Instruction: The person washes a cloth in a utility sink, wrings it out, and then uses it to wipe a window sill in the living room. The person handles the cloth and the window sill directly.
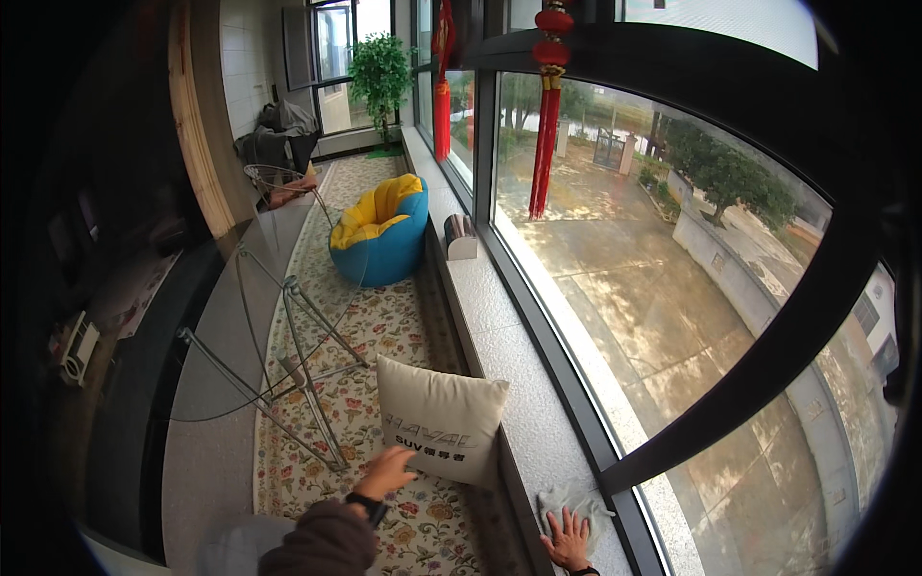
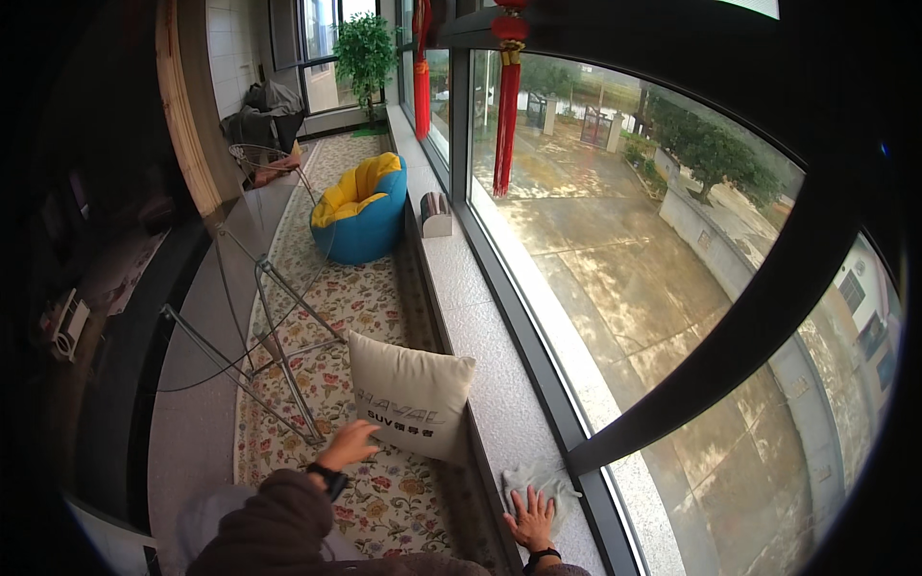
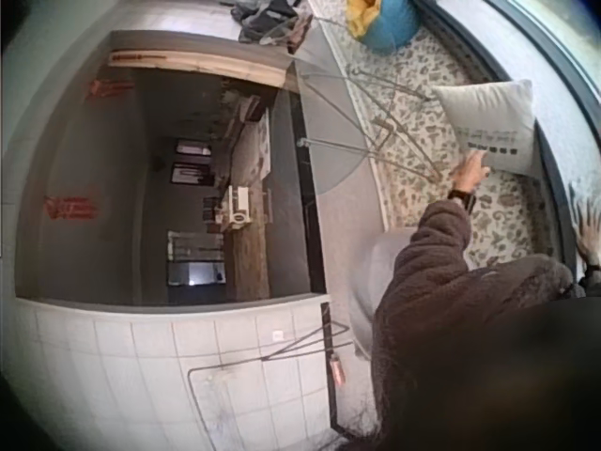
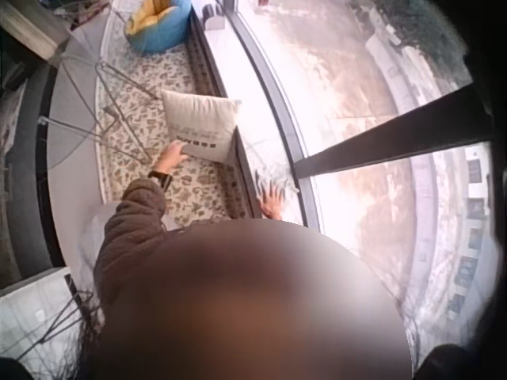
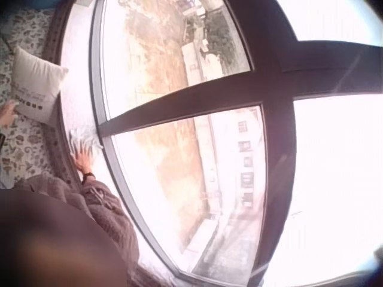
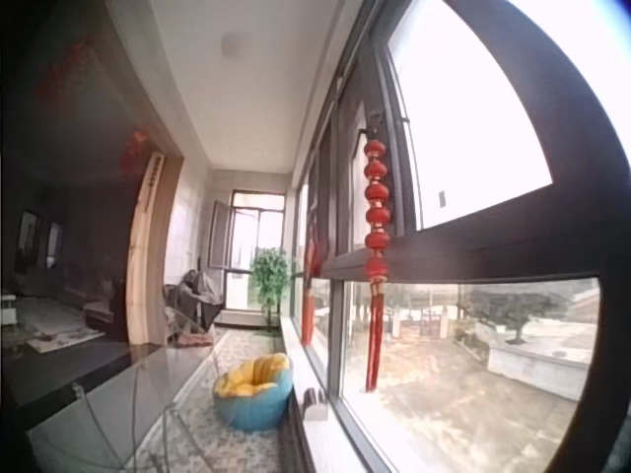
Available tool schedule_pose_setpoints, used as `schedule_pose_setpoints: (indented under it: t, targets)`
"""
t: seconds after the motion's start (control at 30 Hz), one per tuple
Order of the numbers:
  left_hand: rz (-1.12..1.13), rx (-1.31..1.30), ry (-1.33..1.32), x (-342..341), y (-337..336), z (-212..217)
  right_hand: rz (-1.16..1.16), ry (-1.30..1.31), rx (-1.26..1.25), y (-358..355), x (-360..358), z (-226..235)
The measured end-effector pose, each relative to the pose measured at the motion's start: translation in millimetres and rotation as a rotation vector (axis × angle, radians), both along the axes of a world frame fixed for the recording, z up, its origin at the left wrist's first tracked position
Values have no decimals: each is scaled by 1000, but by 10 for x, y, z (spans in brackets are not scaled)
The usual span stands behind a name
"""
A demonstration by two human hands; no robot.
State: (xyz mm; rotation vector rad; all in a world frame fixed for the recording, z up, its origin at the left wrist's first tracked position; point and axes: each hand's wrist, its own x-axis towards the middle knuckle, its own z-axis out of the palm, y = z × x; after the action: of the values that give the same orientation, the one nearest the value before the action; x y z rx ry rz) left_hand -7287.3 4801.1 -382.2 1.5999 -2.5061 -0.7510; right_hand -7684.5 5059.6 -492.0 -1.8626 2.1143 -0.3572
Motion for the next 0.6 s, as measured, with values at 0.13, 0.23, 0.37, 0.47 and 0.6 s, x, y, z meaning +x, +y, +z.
schedule_pose_setpoints:
  t: [0.13,0.23,0.37,0.47,0.6]
  targets:
    - [31,78,-40,-792,-385,-195,2,77,-28,-45,48,61]
    - [21,-58,-138,-1108,-735,-378,14,101,-72,-20,20,32]
    - [-50,-357,-271,-1504,-1241,-576,22,284,-147,-10,-4,-56]
    - [-48,-399,-164,-1730,-1505,-673,15,275,-121,-19,-10,-62]
    - [9,-122,-159,-1819,-1448,-728,18,83,25,-21,-6,39]
